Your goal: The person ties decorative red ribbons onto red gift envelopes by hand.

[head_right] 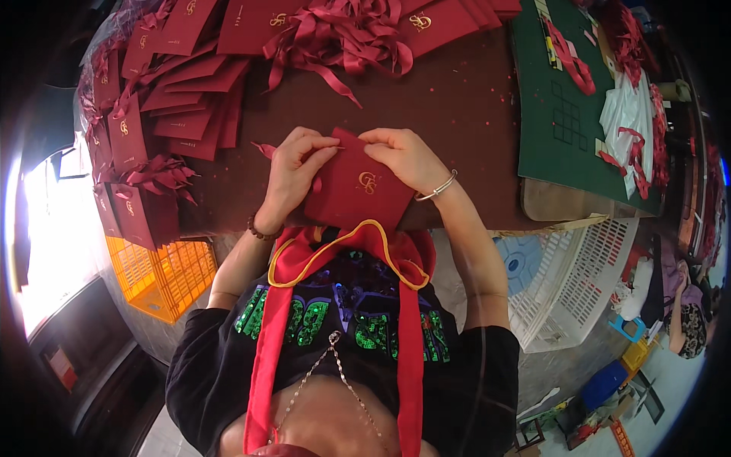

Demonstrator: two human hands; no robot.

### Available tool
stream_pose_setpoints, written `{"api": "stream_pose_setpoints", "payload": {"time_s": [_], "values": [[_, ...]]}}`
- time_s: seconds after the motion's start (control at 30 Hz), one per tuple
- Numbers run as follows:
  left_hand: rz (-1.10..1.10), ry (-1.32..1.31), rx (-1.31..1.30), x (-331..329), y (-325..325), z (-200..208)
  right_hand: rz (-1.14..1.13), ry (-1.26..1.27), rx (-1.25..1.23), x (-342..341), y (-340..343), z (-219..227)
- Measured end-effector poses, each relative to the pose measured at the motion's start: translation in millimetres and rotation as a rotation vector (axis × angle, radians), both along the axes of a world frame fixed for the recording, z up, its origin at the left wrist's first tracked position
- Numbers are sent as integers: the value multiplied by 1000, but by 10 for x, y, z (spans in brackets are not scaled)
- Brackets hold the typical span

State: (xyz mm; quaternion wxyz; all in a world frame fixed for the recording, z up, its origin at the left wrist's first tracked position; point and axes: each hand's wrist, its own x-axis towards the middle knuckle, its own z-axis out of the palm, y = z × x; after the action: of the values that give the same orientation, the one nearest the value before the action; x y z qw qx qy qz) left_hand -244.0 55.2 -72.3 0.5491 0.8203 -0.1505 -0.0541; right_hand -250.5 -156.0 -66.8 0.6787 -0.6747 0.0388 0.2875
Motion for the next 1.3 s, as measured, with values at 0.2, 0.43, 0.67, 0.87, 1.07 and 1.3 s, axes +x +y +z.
{"api": "stream_pose_setpoints", "payload": {"time_s": [0.2, 0.43, 0.67, 0.87, 1.07, 1.3], "values": [[44, -176, 128, -46, -120, 30, 46, -38, -32, -10, 24, -1], [32, -361, 254, -84, -159, 11, 48, -77, -61, -17, 38, -24], [36, -541, 371, -88, -251, 42, 59, -285, -318, -81, 85, 32], [-1, -668, 521, -116, -241, 14, 77, -391, -430, -101, 147, 134], [-117, -506, 333, -39, -77, 43, 88, -304, -355, -99, 180, 195], [-197, -186, 231, 335, 59, 247, 71, -419, -412, -161, 232, 240]]}}
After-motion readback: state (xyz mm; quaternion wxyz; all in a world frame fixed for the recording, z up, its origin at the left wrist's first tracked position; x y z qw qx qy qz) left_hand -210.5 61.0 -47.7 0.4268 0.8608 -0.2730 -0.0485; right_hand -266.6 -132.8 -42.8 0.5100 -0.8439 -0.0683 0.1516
